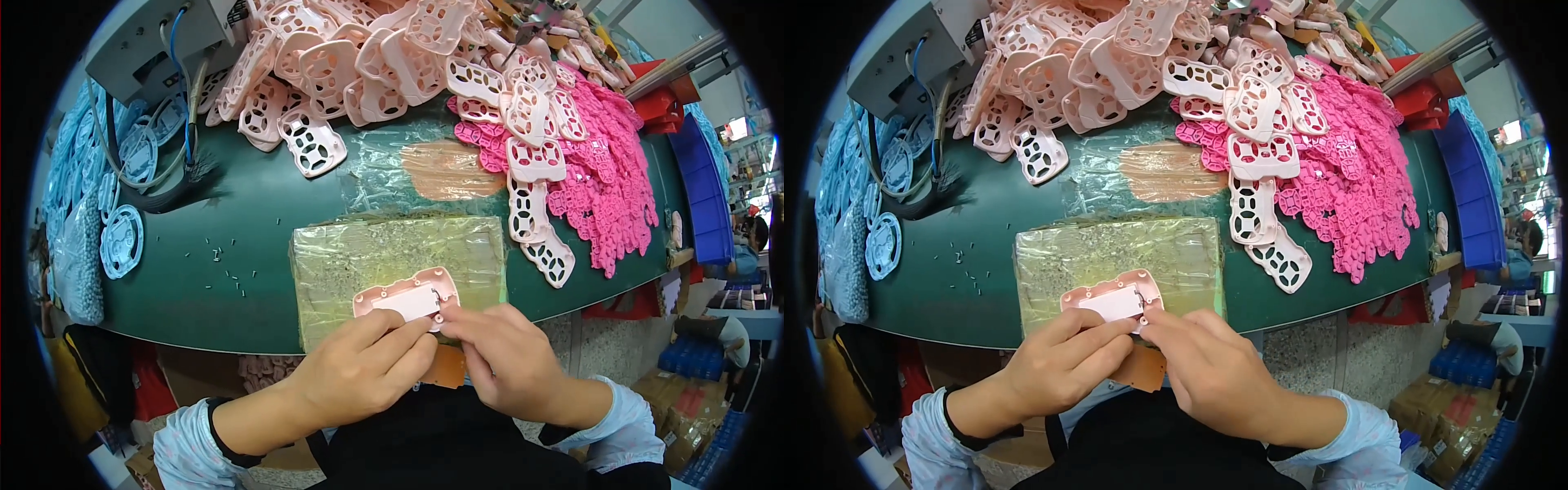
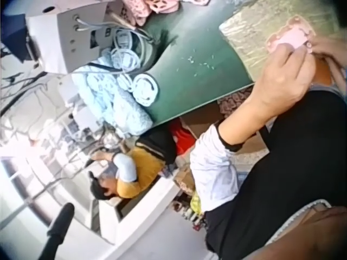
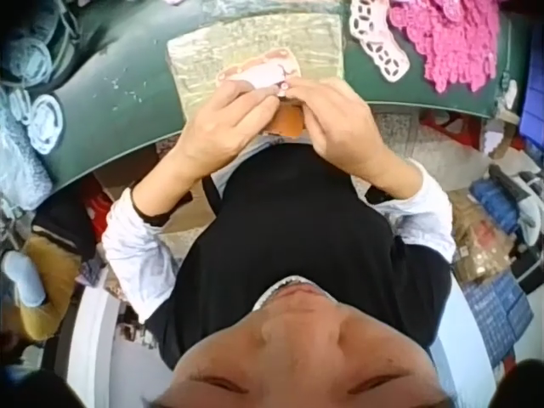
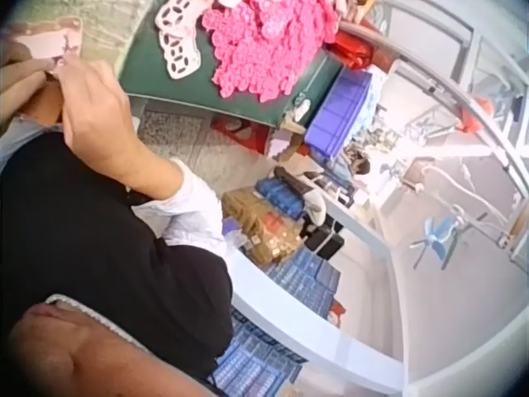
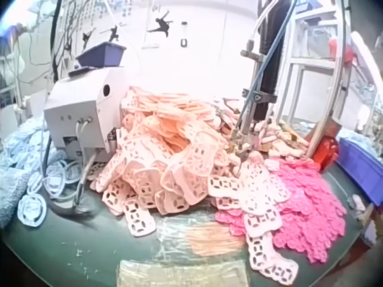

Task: Assembling a toy or electronic device by placing a circuit board and buttons into a plastic casing and using a mechanical press.

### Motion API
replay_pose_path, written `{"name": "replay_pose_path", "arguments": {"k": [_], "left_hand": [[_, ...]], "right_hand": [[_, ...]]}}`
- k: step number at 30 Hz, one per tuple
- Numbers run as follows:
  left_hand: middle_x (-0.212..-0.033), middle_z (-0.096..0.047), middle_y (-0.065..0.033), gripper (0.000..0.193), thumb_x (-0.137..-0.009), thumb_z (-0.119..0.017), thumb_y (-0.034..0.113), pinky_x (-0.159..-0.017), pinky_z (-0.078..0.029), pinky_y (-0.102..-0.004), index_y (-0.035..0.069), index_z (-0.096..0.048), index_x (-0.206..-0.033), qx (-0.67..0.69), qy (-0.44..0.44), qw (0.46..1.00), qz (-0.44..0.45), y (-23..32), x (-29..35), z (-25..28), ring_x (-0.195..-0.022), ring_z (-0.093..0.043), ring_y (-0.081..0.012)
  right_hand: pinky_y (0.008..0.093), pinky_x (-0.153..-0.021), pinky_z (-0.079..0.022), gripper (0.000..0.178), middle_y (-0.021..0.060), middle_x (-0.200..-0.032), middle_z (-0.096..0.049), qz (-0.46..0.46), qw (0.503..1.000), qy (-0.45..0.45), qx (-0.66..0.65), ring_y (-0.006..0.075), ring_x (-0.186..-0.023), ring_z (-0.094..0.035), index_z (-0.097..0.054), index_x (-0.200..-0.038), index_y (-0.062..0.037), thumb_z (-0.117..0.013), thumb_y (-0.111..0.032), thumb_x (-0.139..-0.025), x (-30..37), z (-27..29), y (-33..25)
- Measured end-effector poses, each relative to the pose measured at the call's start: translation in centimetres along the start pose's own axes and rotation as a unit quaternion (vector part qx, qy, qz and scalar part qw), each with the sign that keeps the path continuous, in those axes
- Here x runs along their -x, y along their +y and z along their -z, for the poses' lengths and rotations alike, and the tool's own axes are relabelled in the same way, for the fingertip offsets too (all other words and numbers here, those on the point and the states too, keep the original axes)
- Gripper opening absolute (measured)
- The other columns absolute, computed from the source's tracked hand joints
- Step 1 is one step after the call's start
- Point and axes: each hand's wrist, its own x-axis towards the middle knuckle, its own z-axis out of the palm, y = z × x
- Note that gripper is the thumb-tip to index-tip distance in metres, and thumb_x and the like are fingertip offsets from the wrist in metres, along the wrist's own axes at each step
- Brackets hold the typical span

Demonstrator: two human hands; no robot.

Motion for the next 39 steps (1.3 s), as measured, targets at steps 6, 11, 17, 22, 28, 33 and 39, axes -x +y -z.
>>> {"name": "replay_pose_path", "arguments": {"k": [6,11,17,22,28,33,39], "left_hand": [[-0.107,-0.065,-0.0127,0.032,-0.069,-0.064,0.008,-0.069,-0.053,-0.0309,-0.004,-0.063,-0.099,0.001,0.008,1.000,0.002,0.1,0.1,-0.3,-0.082,-0.061,-0.0236],[-0.104,-0.065,-0.0112,0.031,-0.069,-0.064,0.008,-0.071,-0.052,-0.0303,-0.001,-0.062,-0.098,-0.011,0.006,1.000,0.002,-0.1,0.5,-0.3,-0.082,-0.060,-0.0223],[-0.102,-0.064,-0.0098,0.030,-0.068,-0.065,0.008,-0.071,-0.053,-0.0290,-0.001,-0.062,-0.097,-0.006,0.015,1.000,0.004,0.1,0.3,-0.7,-0.083,-0.059,-0.0215],[-0.103,-0.065,-0.0099,0.032,-0.069,-0.065,0.007,-0.070,-0.052,-0.0295,-0.001,-0.063,-0.099,-0.002,0.005,1.000,0.011,0.1,0.3,-0.5,-0.082,-0.060,-0.0220],[-0.103,-0.065,-0.0096,0.040,-0.069,-0.067,0.005,-0.069,-0.051,-0.0307,-0.002,-0.063,-0.108,0.055,0.044,0.996,0.050,0.0,0.7,-0.8,-0.081,-0.059,-0.0233],[-0.119,-0.058,-0.0137,0.063,-0.065,-0.079,0.006,-0.087,-0.047,-0.0417,0.002,-0.056,-0.123,0.040,0.090,0.986,0.135,0.5,0.6,0.4,-0.103,-0.056,-0.0312],[-0.131,-0.050,-0.0195,0.074,-0.061,-0.087,0.013,-0.087,-0.048,-0.0414,0.003,-0.052,-0.126,0.107,0.085,0.967,0.214,0.1,1.7,0.4,-0.109,-0.056,-0.0350]], "right_hand": [[0.0369,-0.069,-0.054,0.034,0.0168,-0.112,-0.064,-0.017,0.999,-0.027,-0.044,0.0325,-0.081,-0.062,-0.061,-0.103,0.0014,-0.063,0.008,-0.070,-0.9,1.4,-1.1],[0.0292,-0.065,-0.052,0.022,0.0174,-0.117,-0.064,-0.145,0.977,-0.061,-0.144,0.0207,-0.078,-0.064,-0.060,-0.099,0.0001,-0.058,0.007,-0.079,-1.7,1.4,-0.8],[0.0229,-0.059,-0.050,0.010,0.0112,-0.112,-0.068,-0.169,0.958,0.056,-0.224,0.0107,-0.079,-0.064,-0.062,-0.095,-0.0018,-0.059,0.001,-0.086,-0.6,2.7,1.8],[0.0321,-0.069,-0.052,0.025,0.0111,-0.114,-0.065,-0.054,0.983,-0.046,-0.167,0.0237,-0.084,-0.062,-0.064,-0.103,-0.0039,-0.070,-0.005,-0.079,-0.6,2.1,1.0],[0.0342,-0.074,-0.052,0.026,0.0080,-0.106,-0.064,0.126,0.982,-0.098,-0.097,0.0284,-0.088,-0.062,-0.063,-0.098,-0.0063,-0.074,-0.006,-0.074,-1.0,2.2,1.7],[0.0330,-0.063,-0.049,0.024,0.0077,-0.082,-0.063,0.031,0.993,-0.013,-0.115,0.0244,-0.071,-0.061,-0.065,-0.096,-0.0040,-0.071,0.003,-0.074,-3.6,2.4,3.0],[0.0314,-0.061,-0.048,0.023,0.0076,-0.088,-0.061,0.008,0.994,-0.029,-0.106,0.0216,-0.073,-0.058,-0.068,-0.095,-0.0052,-0.073,0.001,-0.074,-5.3,1.2,3.4]]}}
